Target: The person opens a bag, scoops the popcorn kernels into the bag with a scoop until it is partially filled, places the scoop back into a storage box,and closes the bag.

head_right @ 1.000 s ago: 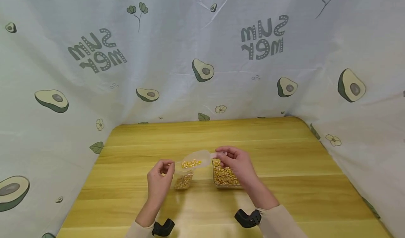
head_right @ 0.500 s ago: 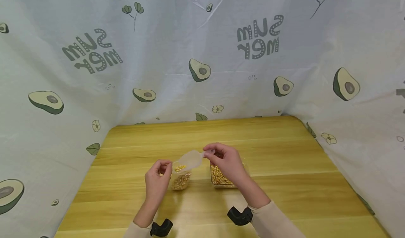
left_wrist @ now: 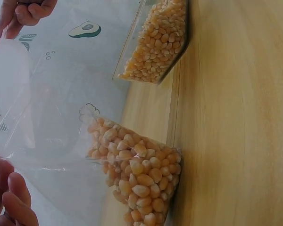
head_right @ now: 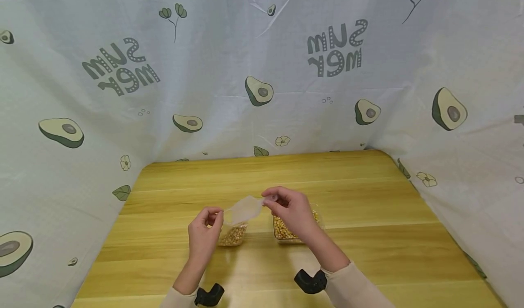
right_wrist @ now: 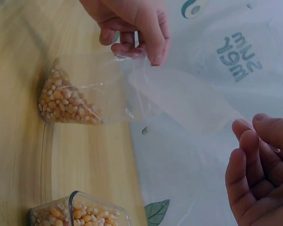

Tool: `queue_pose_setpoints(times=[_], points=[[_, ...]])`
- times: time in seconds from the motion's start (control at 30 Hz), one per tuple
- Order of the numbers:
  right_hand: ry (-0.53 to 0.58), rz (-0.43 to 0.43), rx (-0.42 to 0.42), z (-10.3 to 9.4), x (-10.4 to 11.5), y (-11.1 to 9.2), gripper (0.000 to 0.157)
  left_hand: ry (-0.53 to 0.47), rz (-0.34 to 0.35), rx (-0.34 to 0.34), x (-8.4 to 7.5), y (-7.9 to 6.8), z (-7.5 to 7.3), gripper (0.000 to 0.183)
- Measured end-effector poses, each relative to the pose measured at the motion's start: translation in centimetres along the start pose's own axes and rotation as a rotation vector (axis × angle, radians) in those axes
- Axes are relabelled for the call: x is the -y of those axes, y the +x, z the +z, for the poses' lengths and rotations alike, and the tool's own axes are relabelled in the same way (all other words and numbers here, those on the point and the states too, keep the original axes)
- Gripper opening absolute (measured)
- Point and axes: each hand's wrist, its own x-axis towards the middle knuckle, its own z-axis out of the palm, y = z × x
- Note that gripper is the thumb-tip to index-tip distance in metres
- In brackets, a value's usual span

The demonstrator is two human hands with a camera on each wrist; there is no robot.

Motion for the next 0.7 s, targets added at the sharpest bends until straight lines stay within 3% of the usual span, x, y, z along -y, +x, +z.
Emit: queue_pose_setpoints(times=[0.23, 0.7], points=[[0.065, 0.120, -0.033, -1.3, -1.1, -0.7, 0.019, 0.002, 0.011, -0.007, -0.1, 0.0, 0.1, 0.006], [0.136, 0.158, -0.059, -2.9, -2.0, -1.6, 0.025, -0.006, 0.021, -0.009, 0.0, 0.0, 0.3, 0.006]])
